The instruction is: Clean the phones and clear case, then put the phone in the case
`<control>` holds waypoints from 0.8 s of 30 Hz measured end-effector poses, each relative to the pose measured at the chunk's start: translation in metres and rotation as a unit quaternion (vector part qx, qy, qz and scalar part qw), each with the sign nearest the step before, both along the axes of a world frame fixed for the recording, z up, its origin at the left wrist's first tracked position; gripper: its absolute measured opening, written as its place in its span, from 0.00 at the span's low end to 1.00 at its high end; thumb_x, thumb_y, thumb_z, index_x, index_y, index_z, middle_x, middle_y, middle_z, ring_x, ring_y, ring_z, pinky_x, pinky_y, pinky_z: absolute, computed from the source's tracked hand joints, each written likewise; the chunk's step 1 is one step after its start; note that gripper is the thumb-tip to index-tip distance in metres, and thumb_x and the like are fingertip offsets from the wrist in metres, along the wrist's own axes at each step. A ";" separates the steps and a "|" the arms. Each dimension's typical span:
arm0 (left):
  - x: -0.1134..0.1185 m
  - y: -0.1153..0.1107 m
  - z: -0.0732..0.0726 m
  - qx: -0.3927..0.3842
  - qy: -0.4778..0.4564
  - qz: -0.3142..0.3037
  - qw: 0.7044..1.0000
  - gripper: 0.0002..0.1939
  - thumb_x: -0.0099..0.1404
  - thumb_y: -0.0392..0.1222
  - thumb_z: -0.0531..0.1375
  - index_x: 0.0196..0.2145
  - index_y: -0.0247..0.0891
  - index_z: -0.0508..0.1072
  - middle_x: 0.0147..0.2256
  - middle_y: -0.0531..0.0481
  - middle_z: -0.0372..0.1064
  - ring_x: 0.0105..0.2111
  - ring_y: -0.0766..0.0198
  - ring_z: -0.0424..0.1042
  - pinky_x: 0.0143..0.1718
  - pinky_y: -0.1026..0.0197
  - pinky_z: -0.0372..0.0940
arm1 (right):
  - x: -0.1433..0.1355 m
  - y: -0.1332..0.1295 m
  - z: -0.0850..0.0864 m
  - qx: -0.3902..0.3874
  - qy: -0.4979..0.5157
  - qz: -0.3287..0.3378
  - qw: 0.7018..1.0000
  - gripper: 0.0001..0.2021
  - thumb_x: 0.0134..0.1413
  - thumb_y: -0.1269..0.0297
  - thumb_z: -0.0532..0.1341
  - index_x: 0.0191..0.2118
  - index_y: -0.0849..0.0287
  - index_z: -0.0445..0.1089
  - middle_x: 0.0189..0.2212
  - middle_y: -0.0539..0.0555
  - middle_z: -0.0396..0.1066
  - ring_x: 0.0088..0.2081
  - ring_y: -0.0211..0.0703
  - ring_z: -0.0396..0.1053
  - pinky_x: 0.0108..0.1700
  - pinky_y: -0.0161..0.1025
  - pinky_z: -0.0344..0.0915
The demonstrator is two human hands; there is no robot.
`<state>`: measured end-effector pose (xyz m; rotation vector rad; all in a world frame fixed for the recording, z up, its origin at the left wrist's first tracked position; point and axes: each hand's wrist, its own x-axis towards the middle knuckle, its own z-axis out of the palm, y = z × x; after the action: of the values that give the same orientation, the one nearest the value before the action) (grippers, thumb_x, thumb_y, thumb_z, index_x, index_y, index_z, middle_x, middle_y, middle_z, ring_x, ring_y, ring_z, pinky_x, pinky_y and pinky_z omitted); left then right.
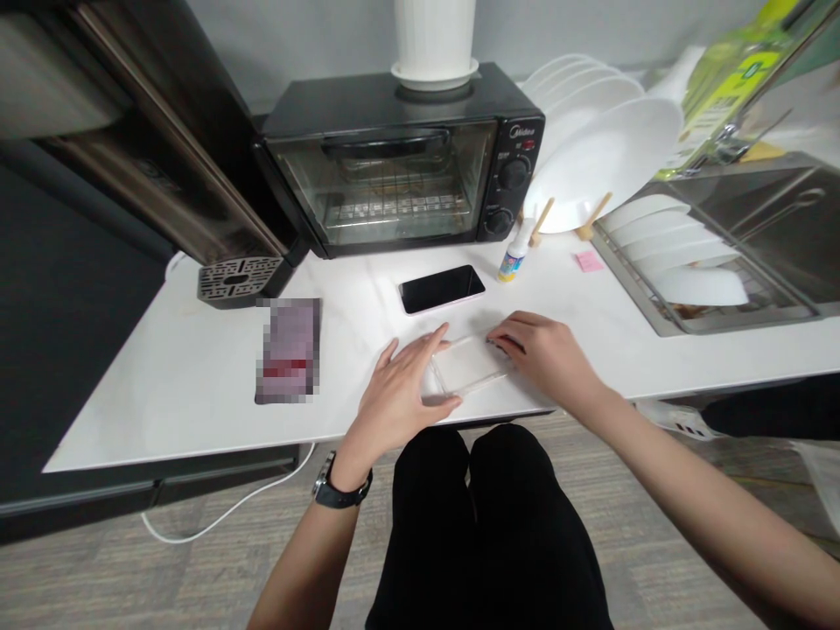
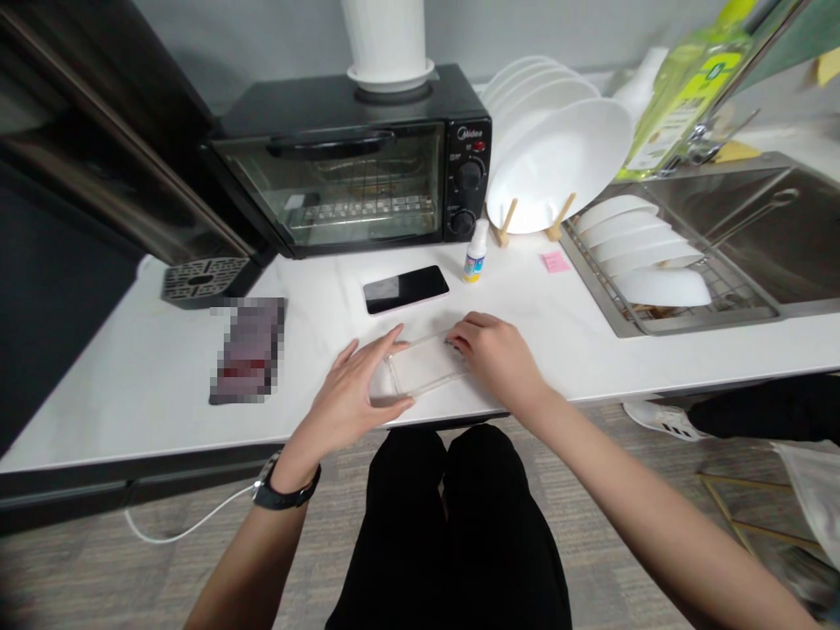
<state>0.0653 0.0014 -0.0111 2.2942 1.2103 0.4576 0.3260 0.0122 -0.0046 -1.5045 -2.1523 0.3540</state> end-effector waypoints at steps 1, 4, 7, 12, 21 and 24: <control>0.000 0.000 0.000 0.000 0.002 0.000 1.000 0.53 0.66 0.47 0.70 0.76 0.56 0.41 0.69 0.51 0.66 0.70 0.54 0.63 0.77 0.41 0.37 | -0.011 -0.001 -0.005 0.026 0.018 0.009 0.999 0.09 0.67 0.74 0.63 0.42 0.59 0.82 0.42 0.58 0.81 0.43 0.52 0.78 0.47 0.45 0.71; 0.000 0.000 0.001 0.002 0.006 0.001 1.000 0.53 0.66 0.49 0.70 0.76 0.55 0.40 0.70 0.51 0.64 0.70 0.55 0.63 0.77 0.43 0.38 | -0.041 -0.007 -0.013 0.001 0.099 0.116 0.988 0.08 0.67 0.73 0.63 0.42 0.56 0.81 0.44 0.56 0.81 0.46 0.48 0.79 0.50 0.42 0.71; 0.000 0.000 0.001 0.003 0.004 0.001 1.000 0.54 0.66 0.49 0.70 0.77 0.56 0.40 0.69 0.51 0.65 0.70 0.55 0.64 0.77 0.42 0.39 | -0.034 -0.010 -0.003 -0.098 0.117 0.188 0.970 0.07 0.65 0.73 0.66 0.40 0.55 0.82 0.40 0.52 0.81 0.41 0.43 0.79 0.45 0.38 0.70; 0.000 0.000 0.002 0.004 0.006 0.001 1.000 0.54 0.66 0.48 0.69 0.77 0.57 0.40 0.68 0.51 0.66 0.70 0.53 0.63 0.77 0.40 0.39 | 0.013 0.000 0.010 -0.122 0.016 0.072 0.990 0.09 0.62 0.76 0.66 0.37 0.54 0.83 0.37 0.51 0.82 0.36 0.44 0.78 0.41 0.39 0.70; -0.001 0.000 0.000 0.005 0.004 0.002 1.000 0.54 0.66 0.50 0.70 0.77 0.57 0.40 0.70 0.51 0.64 0.70 0.55 0.63 0.77 0.42 0.39 | -0.049 -0.020 -0.008 -0.018 0.077 0.172 0.982 0.09 0.67 0.75 0.63 0.39 0.57 0.80 0.41 0.55 0.79 0.44 0.46 0.78 0.48 0.40 0.72; 0.000 -0.001 0.002 0.001 0.005 0.003 1.000 0.53 0.66 0.50 0.70 0.76 0.57 0.41 0.68 0.52 0.66 0.70 0.54 0.63 0.77 0.40 0.38 | -0.016 -0.021 0.003 -0.095 0.058 0.136 0.984 0.08 0.65 0.75 0.65 0.38 0.55 0.81 0.38 0.52 0.80 0.39 0.44 0.79 0.44 0.39 0.71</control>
<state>0.0655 0.0001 -0.0086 2.2972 1.2217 0.4496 0.3101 -0.0092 -0.0015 -1.2486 -2.2849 0.7420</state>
